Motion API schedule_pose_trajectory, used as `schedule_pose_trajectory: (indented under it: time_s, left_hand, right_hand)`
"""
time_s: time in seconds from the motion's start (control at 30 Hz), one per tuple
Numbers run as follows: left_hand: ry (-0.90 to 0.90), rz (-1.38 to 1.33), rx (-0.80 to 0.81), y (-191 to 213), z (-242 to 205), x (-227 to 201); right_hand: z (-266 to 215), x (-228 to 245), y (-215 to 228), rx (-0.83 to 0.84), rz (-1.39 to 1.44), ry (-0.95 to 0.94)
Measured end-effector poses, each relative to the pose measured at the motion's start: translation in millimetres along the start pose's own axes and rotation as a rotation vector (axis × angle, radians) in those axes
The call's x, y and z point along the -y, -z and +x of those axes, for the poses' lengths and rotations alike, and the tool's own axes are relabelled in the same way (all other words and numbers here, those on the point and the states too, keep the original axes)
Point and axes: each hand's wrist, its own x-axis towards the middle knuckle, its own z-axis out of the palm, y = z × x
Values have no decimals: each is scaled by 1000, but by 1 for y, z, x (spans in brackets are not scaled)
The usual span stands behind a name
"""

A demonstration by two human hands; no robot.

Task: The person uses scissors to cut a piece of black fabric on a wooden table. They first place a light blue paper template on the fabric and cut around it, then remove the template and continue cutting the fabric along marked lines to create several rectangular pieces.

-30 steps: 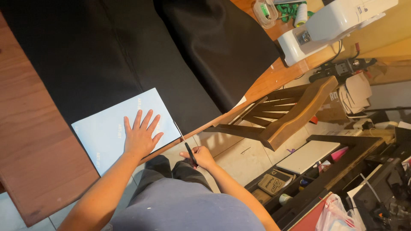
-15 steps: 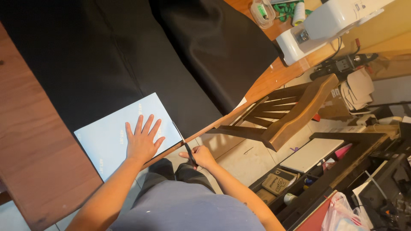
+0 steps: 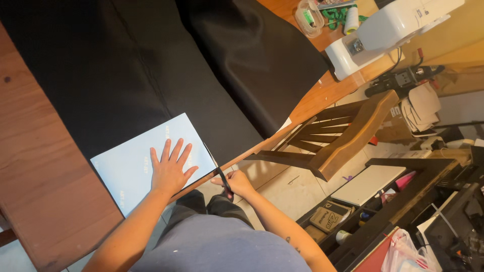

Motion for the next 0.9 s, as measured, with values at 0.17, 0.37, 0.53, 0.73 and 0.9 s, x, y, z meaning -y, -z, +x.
schedule_pose_trajectory:
  time_s: [0.17,0.37,0.53,0.73,0.9]
  left_hand:
    - [-7,5,-36,-5,0,1]
    - [7,5,23,4,1,0]
    - [-2,9,43,8,0,0]
    - [-7,23,95,12,1,0]
    - [-10,27,89,13,1,1]
  right_hand:
    - [0,8,-3,-6,1,7]
    - [11,-7,-2,-21,-31,1]
    - [-3,25,-7,5,61,21]
    - [-1,40,-9,28,120,61]
    - [21,15,-8,-11,72,37]
